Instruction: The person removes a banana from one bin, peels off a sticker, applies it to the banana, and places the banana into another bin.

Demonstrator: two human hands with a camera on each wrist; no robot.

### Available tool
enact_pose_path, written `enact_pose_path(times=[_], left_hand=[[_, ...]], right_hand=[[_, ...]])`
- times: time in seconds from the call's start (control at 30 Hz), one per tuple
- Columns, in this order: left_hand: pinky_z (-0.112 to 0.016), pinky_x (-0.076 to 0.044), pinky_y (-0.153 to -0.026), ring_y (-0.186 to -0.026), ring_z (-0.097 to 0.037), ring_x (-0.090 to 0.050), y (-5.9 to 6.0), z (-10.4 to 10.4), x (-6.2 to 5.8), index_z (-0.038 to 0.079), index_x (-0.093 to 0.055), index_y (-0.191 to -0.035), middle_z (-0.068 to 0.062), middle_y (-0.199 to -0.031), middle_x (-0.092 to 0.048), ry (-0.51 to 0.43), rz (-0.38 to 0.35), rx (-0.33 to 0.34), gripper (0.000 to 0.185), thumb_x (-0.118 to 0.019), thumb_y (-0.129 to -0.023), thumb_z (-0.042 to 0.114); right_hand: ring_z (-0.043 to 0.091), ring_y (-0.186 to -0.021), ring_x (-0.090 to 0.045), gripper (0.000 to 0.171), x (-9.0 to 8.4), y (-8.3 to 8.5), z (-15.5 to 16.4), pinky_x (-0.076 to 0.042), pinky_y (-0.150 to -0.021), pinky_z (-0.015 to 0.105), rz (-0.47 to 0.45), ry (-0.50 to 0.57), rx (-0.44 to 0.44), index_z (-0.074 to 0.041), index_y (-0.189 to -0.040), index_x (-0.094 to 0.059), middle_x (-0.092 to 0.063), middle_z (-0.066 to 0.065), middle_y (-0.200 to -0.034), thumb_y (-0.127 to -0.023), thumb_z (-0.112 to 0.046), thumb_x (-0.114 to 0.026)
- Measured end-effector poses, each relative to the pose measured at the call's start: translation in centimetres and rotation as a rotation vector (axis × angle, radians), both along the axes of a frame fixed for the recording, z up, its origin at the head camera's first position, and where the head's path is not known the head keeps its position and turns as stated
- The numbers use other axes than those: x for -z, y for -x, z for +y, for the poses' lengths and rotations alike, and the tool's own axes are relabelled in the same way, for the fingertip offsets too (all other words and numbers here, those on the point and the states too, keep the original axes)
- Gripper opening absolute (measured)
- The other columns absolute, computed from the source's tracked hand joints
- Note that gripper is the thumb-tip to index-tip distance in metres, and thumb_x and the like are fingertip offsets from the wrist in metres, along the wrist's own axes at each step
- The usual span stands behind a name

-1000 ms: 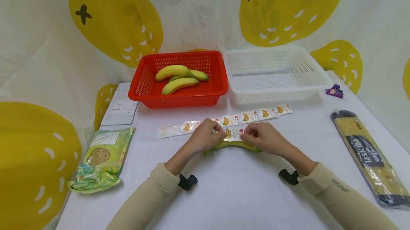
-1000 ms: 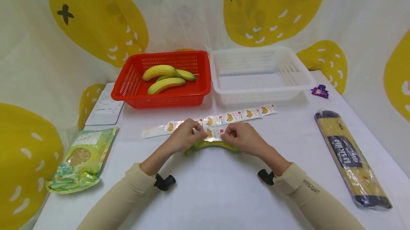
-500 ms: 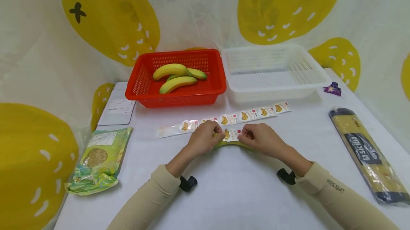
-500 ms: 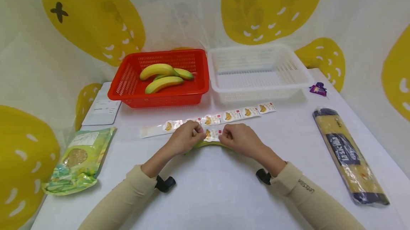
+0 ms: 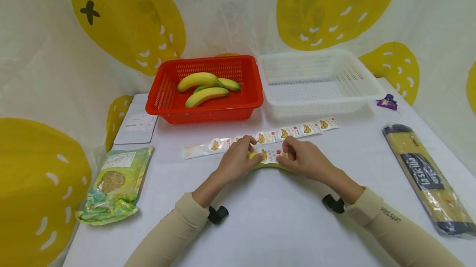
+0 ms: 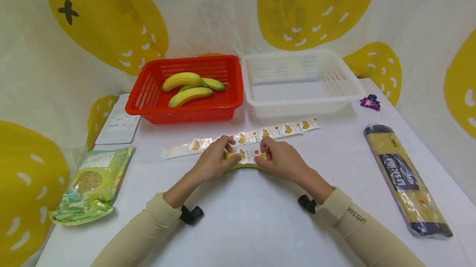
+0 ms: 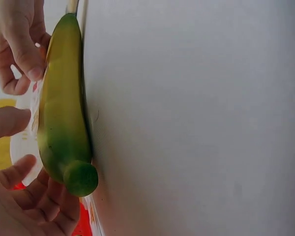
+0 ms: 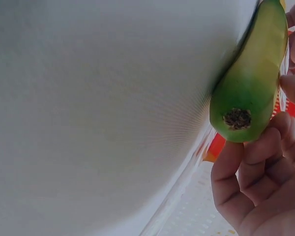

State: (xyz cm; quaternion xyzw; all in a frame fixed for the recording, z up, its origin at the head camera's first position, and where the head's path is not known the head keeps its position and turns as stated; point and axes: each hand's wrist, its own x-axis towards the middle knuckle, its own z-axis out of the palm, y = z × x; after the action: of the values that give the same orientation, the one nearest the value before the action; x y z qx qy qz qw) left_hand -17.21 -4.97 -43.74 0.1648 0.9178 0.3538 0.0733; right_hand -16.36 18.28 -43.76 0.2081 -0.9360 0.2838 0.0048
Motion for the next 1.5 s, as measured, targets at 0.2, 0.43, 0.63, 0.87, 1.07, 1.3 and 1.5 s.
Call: enact_pose_path(times=[0.2,0.43,0.63,0.87,1.07,1.3,1.5], left_hand=[[-0.045,-0.047,-0.101,-0.121,-0.026,-0.053,-0.26,0.13,0.14,0.016,-0.052,-0.136,-0.012,-0.13,-0.058,-0.036,0.086,0.105,0.044,-0.069,-0.096,0.026],[-0.051,-0.047,-0.103,-0.131,-0.03,-0.05,-0.36,0.57,0.27,0.025,-0.061,-0.127,-0.009,-0.13,-0.055,0.063,0.125,0.141,0.033,-0.071,-0.096,0.025],[-0.048,-0.051,-0.095,-0.126,-0.028,-0.052,-0.26,0.53,0.3,0.025,-0.061,-0.127,-0.011,-0.129,-0.056,0.092,0.095,0.124,0.034,-0.073,-0.095,0.026],[-0.048,-0.052,-0.092,-0.124,-0.029,-0.052,-0.08,0.35,0.31,0.026,-0.061,-0.128,-0.011,-0.129,-0.057,0.083,0.072,0.115,0.035,-0.073,-0.095,0.028],[-0.047,-0.05,-0.097,-0.124,-0.027,-0.053,-0.09,0.24,0.51,0.025,-0.064,-0.126,-0.011,-0.129,-0.057,0.064,0.056,0.106,0.033,-0.073,-0.095,0.029],[-0.04,-0.048,-0.096,-0.113,-0.022,-0.054,-0.25,0.09,0.69,0.023,-0.065,-0.125,-0.006,-0.119,-0.06,0.063,0.016,0.09,0.032,-0.073,-0.094,0.03],[-0.037,-0.044,-0.091,-0.103,-0.021,-0.055,-0.15,-0.01,0.76,0.022,-0.065,-0.123,-0.002,-0.11,-0.067,0.071,0.018,0.101,0.031,-0.073,-0.094,0.03]], right_hand=[[0.008,-0.064,-0.049,0.03,-0.12,0.05,-0.05,-0.041,-0.06,0.024,0.063,0.055,-0.041,-0.015,-0.106,-0.057,-0.056,-0.003,-0.075,-0.087,-0.023,-0.078],[0.022,-0.095,-0.06,0.029,-0.15,0.16,-0.57,-0.05,-0.082,0.04,0.093,0.042,-0.098,-0.018,-0.115,-0.07,-0.064,0.005,-0.108,-0.088,-0.022,-0.079],[0.021,-0.091,-0.056,0.028,-0.21,0.37,-0.82,-0.047,-0.08,0.038,0.058,-0.01,-0.093,-0.019,-0.114,-0.071,-0.062,0.006,-0.105,-0.088,-0.023,-0.08],[0.018,-0.089,-0.057,0.027,-0.17,0.41,-0.87,-0.048,-0.077,0.036,0.041,-0.02,-0.095,-0.018,-0.114,-0.071,-0.063,0.007,-0.107,-0.088,-0.023,-0.079],[0.019,-0.089,-0.057,0.024,0.06,0.33,-0.87,-0.049,-0.078,0.036,0.04,-0.03,-0.092,-0.018,-0.111,-0.071,-0.063,0.007,-0.105,-0.088,-0.022,-0.078],[0.019,-0.087,-0.06,0.023,0.26,0.2,-0.74,-0.051,-0.076,0.036,0.026,-0.052,-0.065,-0.019,-0.107,-0.069,-0.064,0.008,-0.103,-0.088,-0.026,-0.079],[0.021,-0.089,-0.063,0.023,0.26,0.13,-0.62,-0.052,-0.076,0.038,0.026,-0.061,-0.062,-0.019,-0.106,-0.068,-0.065,0.007,-0.1,-0.088,-0.028,-0.079]])
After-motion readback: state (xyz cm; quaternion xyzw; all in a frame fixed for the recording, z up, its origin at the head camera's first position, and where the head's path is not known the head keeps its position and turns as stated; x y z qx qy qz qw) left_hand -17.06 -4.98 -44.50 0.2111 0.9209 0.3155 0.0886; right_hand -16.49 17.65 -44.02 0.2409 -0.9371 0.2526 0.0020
